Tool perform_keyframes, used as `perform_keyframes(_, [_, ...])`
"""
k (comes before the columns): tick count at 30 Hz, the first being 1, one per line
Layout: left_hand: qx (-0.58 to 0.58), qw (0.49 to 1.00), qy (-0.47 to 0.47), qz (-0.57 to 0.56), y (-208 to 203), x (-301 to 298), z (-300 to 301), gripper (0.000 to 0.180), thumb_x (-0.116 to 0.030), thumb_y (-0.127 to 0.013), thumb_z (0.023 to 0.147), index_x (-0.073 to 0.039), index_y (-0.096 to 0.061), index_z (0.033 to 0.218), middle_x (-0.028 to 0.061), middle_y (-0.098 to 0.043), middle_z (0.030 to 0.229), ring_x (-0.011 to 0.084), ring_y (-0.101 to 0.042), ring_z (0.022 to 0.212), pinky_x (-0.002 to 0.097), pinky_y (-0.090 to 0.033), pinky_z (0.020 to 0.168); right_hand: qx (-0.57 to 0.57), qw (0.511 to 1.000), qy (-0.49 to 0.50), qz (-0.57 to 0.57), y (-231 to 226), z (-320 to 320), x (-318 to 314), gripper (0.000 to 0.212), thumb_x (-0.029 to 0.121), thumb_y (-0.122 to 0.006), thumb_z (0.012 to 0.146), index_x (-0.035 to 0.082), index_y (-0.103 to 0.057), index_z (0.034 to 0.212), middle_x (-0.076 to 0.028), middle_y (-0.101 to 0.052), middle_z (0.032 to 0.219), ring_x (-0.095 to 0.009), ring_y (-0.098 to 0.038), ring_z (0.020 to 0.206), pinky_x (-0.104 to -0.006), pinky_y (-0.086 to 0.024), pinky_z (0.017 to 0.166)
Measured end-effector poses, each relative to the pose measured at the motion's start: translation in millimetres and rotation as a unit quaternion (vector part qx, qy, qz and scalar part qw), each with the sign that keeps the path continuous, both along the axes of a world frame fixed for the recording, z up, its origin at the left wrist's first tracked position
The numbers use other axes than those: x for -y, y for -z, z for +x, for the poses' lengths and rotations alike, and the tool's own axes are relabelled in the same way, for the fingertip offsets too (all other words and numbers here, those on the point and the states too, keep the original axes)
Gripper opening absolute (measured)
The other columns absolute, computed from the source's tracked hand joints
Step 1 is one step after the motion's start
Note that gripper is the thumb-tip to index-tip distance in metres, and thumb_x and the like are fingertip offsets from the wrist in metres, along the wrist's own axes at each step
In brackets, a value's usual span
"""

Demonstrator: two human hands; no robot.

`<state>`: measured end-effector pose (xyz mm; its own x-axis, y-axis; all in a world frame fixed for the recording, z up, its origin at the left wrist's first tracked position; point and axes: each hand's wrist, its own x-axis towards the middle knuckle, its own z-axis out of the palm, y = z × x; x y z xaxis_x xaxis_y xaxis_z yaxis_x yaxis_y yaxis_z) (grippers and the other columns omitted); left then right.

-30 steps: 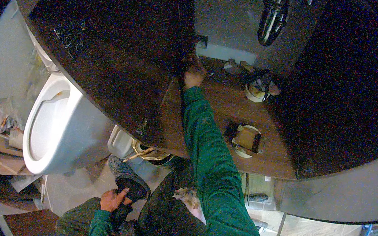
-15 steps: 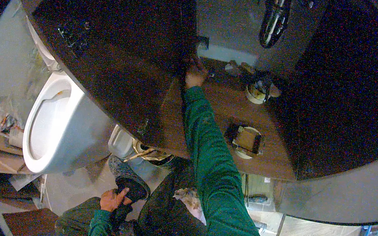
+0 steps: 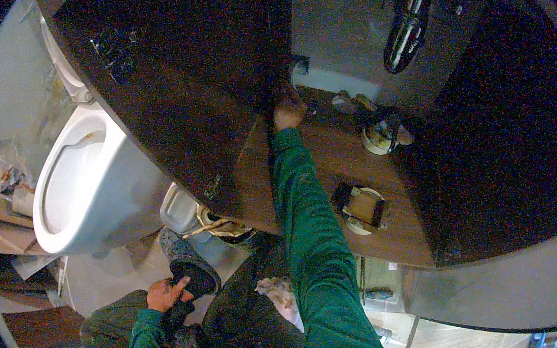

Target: The person sits on the bathroom floor and paints the interior of a wooden cabinet under the sink using a small brush. They repeatedly dip the brush into a paint container and apply paint to the cabinet's inner surfaces, including the door and side panels.

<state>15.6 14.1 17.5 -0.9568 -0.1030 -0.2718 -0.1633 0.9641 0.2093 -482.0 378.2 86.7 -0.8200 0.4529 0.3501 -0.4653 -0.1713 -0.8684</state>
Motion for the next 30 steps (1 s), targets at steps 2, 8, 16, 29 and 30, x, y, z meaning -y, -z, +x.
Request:
perform_keyframes(2, [0.056,0.997,-0.055,0.006,-11.0,-8.3,-6.4,0.083,-0.075,-0.047,0.086,0.004,-0.072,0.089,0.0265,-0.070,0.092,0.0415,-0.067,0.095,0.0486,-0.050,0.083,-0.029,0.978,0.104,0.176,-4.4,7.8,0.8,0.027,0.006,-0.064,0.092,-0.002,-0.067,0.118,-0.013,-0.072,0.107,-0.018,-0.067,0.097,-0.0310,-0.052,0.084])
perform_keyframes(8, [0.092,0.992,-0.080,0.010,-31.9,-19.1,-14.3,0.085,-0.077,-0.046,0.085,0.005,-0.072,0.090,0.0279,-0.070,0.096,0.0427,-0.066,0.098,0.0488,-0.050,0.087,-0.024,0.993,-0.056,-0.097,-2.7,18.6,-0.7,0.032,0.008,-0.066,0.093,-0.004,-0.063,0.123,-0.012,-0.071,0.108,-0.020,-0.067,0.098,-0.0330,-0.054,0.086])
perform_keyframes(16, [0.085,0.990,-0.109,0.016,-48.5,-29.2,-16.5,0.084,-0.076,-0.047,0.084,0.004,-0.072,0.089,0.0278,-0.070,0.094,0.0439,-0.067,0.094,0.0500,-0.050,0.086,-0.087,0.996,-0.030,0.004,9.3,-1.0,-5.5,0.030,0.006,-0.056,0.097,-0.003,-0.061,0.125,-0.012,-0.072,0.106,-0.021,-0.068,0.094,-0.0335,-0.054,0.084])
perform_keyframes(29, [0.061,0.994,-0.092,0.015,-57.8,-34.6,-16.3,0.083,-0.075,-0.044,0.087,0.002,-0.072,0.081,0.0273,-0.069,0.087,0.0433,-0.067,0.089,0.0500,-0.051,0.081,-0.062,0.993,0.030,0.095,10.2,1.8,-6.2,0.029,0.004,-0.064,0.089,0.000,-0.069,0.118,-0.008,-0.073,0.108,-0.015,-0.067,0.092,-0.0305,-0.054,0.082])
perform_keyframes(30, [0.070,0.993,-0.100,0.005,-59.6,-35.7,-16.9,0.083,-0.075,-0.044,0.087,0.002,-0.072,0.081,0.0271,-0.069,0.087,0.0432,-0.067,0.089,0.0500,-0.051,0.081,-0.050,0.997,-0.003,0.058,8.7,2.9,-6.1,0.030,0.004,-0.066,0.088,0.001,-0.070,0.118,-0.008,-0.073,0.108,-0.015,-0.067,0.092,-0.0304,-0.054,0.082])
